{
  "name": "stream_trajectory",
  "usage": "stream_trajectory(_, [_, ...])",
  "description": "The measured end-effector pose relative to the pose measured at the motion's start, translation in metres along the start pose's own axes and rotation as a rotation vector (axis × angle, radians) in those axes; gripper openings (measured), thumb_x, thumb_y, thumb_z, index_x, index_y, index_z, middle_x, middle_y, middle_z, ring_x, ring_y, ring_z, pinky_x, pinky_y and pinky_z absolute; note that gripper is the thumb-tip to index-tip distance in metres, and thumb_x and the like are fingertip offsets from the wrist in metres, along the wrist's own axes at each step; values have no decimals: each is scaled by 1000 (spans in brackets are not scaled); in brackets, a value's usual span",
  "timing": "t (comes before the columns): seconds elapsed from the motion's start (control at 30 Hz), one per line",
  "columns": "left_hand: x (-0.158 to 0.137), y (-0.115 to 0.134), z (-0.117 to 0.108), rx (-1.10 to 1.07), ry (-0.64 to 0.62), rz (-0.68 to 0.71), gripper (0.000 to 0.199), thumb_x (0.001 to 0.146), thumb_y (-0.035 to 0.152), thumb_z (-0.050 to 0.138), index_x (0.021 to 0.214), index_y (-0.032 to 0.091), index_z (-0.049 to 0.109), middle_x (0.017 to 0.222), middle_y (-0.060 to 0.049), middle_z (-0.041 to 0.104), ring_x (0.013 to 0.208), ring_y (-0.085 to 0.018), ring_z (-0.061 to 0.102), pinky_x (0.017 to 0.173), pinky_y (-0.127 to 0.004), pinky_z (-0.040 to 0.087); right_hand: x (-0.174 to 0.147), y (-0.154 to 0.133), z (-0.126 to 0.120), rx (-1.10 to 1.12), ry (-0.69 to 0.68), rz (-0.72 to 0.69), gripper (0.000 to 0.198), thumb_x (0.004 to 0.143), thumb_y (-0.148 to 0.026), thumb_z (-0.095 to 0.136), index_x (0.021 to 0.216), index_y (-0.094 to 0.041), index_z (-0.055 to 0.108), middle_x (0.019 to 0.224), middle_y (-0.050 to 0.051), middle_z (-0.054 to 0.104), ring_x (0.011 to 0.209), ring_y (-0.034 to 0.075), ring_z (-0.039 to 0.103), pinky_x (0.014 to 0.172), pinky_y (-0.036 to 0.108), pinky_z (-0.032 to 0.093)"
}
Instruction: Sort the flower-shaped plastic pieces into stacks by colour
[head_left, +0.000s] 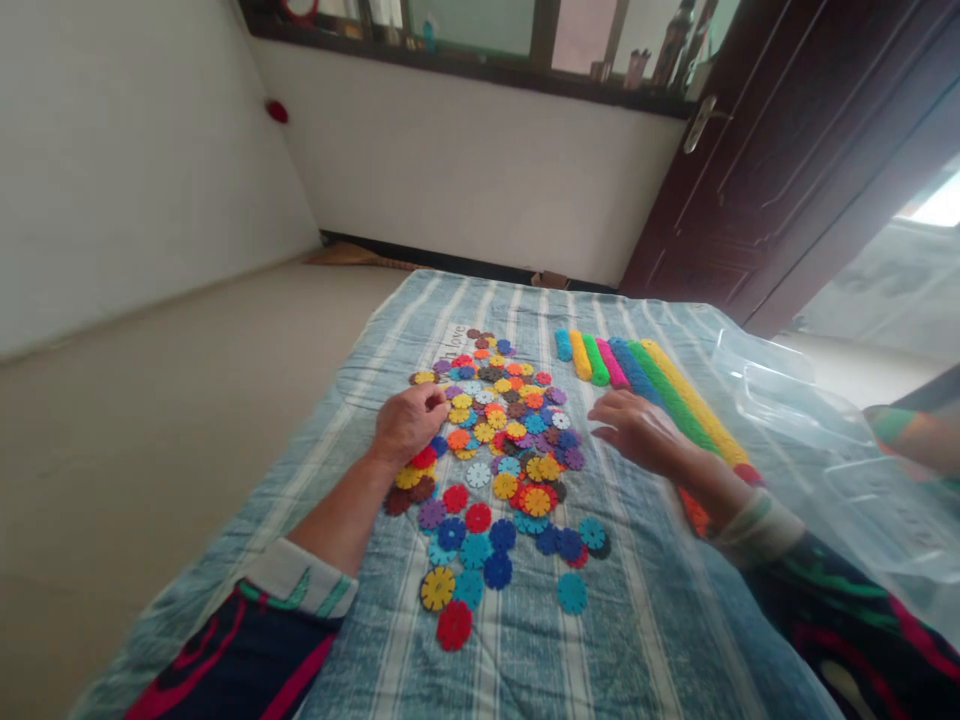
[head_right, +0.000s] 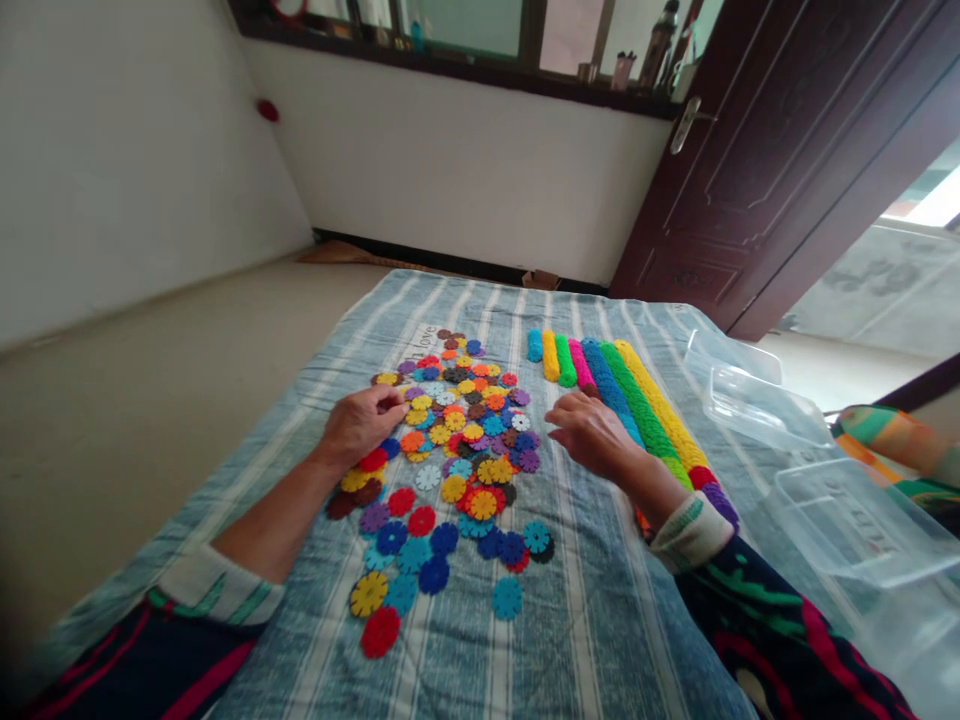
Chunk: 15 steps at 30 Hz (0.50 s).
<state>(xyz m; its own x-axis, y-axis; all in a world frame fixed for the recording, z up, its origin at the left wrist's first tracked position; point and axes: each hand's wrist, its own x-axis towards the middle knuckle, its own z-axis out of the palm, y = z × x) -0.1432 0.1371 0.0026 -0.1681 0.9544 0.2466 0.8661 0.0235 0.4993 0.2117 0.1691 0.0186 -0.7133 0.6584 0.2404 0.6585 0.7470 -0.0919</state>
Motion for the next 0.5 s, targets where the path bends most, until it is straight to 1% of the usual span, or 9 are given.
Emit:
stream_trajectory(0.07, [-2, 0, 1, -1, -4, 2, 19, 76, 36, 51, 73, 22, 62, 74, -3, 69, 70, -18, 64, 68, -27, 46, 9, -30, 1, 48, 1, -108, 11, 94, -18, 60, 97, -19, 70, 96, 9, 66, 93, 22, 59, 83, 35, 46])
stream_trajectory(0.1, [-2, 0, 1, 0, -5, 3, 18, 76, 36, 51, 73, 22, 62, 75, -3, 69, 70, -18, 64, 68, -27, 45, 14, -47, 2, 70, 10, -147, 13, 96, -17, 56, 96, -19, 70, 93, 8, 65, 90, 21, 58, 80, 34, 45])
stream_trajectory(0.17, [-3, 0, 2, 1, 0, 5, 18, 77, 34, 50, 74, 21, 62, 75, -3, 70, 70, -18, 63, 68, -27, 45, 25, -81, 4, 98, -3, -226, 20, 98, -16, 52, 86, -18, 68, 85, 6, 61, 83, 19, 54, 74, 32, 43])
stream_trajectory(0.23, [-4, -1, 3, -1, 4, 3, 17, 78, 34, 51, 75, 21, 62, 76, -3, 70, 69, -18, 63, 68, -27, 45, 36, -112, 7, 135, -11, -292, 21, 98, -17, 54, 81, -18, 66, 85, 5, 61, 82, 18, 53, 74, 31, 42])
stream_trajectory(0.3, [-5, -1, 3, -8, 1, 3, 17, 78, 33, 51, 76, 21, 63, 76, -4, 70, 69, -18, 63, 69, -26, 45, 47, -138, 12, 136, -13, -322, 22, 97, -19, 57, 77, -18, 65, 86, 5, 61, 83, 18, 53, 75, 30, 42])
stream_trajectory(0.37, [-5, -1, 4, -11, -5, 5, 16, 78, 32, 52, 75, 21, 62, 76, -3, 70, 69, -17, 62, 69, -26, 45, 58, -160, 19, 128, -15, -318, 22, 97, -20, 59, 76, -18, 66, 87, 6, 62, 84, 19, 53, 75, 30, 42])
stream_trajectory(0.43, [-5, 0, 4, -8, -8, 1, 15, 79, 32, 52, 75, 21, 62, 75, -3, 70, 70, -17, 62, 68, -26, 45, 67, -178, 27, 124, -21, -298, 18, 95, -26, 64, 80, -17, 68, 90, 7, 63, 90, 22, 53, 78, 32, 44])
stream_trajectory(0.5, [-5, 0, 5, 1, -10, -9, 15, 79, 31, 52, 75, 21, 62, 74, -2, 70, 69, -17, 62, 67, -25, 44, 74, -191, 35, 108, -24, -260, 19, 93, -33, 67, 85, -16, 70, 91, 9, 63, 93, 24, 53, 82, 35, 45])
